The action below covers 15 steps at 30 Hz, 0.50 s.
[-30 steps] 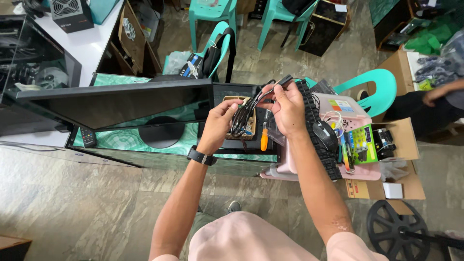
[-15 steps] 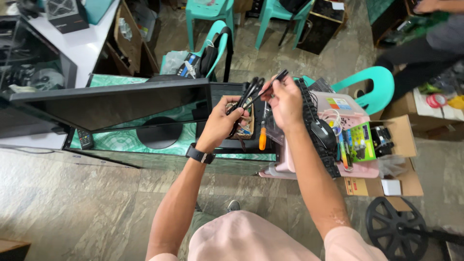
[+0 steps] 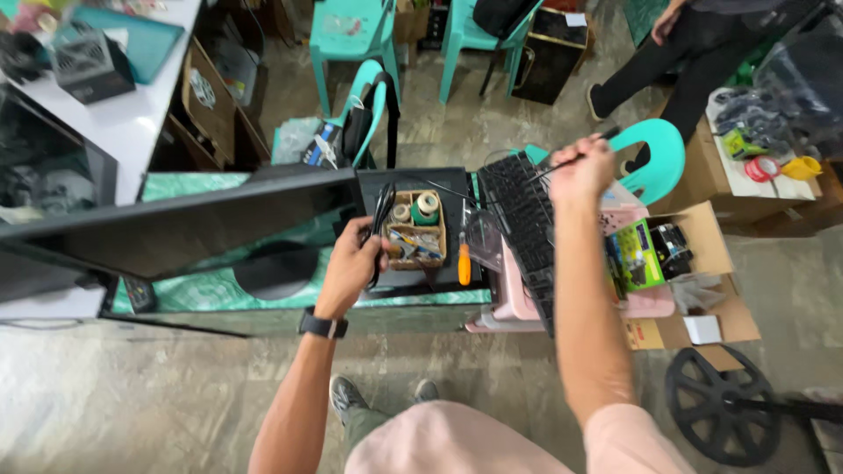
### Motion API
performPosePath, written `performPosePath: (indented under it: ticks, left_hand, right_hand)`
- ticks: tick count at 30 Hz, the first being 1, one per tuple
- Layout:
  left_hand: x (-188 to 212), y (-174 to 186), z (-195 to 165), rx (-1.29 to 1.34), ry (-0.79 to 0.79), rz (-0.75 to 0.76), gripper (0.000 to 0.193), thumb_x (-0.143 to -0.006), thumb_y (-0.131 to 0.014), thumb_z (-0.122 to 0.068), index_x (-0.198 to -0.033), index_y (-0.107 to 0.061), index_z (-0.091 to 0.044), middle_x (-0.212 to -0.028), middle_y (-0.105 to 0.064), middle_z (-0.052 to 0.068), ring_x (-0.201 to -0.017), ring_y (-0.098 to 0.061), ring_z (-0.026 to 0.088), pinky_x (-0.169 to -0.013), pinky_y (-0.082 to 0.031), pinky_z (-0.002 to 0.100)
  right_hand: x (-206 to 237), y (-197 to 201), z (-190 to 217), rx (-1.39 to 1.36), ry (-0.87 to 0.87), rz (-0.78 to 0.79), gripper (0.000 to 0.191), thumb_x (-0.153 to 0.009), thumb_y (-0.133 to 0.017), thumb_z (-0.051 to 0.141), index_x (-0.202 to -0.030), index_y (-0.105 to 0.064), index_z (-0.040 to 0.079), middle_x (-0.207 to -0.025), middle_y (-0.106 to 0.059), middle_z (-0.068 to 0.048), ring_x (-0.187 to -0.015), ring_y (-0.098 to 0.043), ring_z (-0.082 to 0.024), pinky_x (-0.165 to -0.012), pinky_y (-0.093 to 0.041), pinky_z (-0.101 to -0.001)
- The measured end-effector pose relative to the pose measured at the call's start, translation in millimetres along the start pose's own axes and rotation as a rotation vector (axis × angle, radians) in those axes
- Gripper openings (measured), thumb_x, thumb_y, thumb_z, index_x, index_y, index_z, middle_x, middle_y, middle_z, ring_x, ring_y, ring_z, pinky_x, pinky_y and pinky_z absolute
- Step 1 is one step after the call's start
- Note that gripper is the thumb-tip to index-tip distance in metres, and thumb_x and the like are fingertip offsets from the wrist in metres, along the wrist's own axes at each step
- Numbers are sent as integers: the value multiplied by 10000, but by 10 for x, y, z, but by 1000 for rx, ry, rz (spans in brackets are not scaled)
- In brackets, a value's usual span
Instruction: The person flips a monitor face-down on the workbench, attaches its round base stand to the back, and arranges the power and video cables. They then move to an open computer case and plug cables into the ports on the rear panel.
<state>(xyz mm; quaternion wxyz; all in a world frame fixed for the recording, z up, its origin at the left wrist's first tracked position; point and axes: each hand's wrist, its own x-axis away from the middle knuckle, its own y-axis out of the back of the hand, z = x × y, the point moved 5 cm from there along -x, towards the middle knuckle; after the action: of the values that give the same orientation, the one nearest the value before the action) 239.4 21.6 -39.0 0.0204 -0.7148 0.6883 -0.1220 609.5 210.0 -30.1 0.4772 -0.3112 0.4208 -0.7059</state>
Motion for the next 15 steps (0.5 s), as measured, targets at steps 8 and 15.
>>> performPosePath:
  ticks: [8,15]
  left_hand:
    - [-271,-426,-351,28,-322,91,431,-985,-556,-4,-1394,-421,5,-1102,-710,74,-945,-678,109,-848,-548,245]
    - [-356,-441,-771,-637,-613,-128,488,-867,-787,-87,-1325,-630,-31,-1037,-622,166,-953,-632,306,-845,-523,388]
  right_hand:
    - [983,-637,-667,492,-252,534,180,-1048,-609,180,-1116,-588,15,-756,-532,-20,-601,-477,-120,-570,-393,-276]
    - [1540,-1100,-1095,769,-415,574,229,-997,-581,286,-1151,-585,116,-857,-637,21,-534,-433,-40,-483,-328,-199]
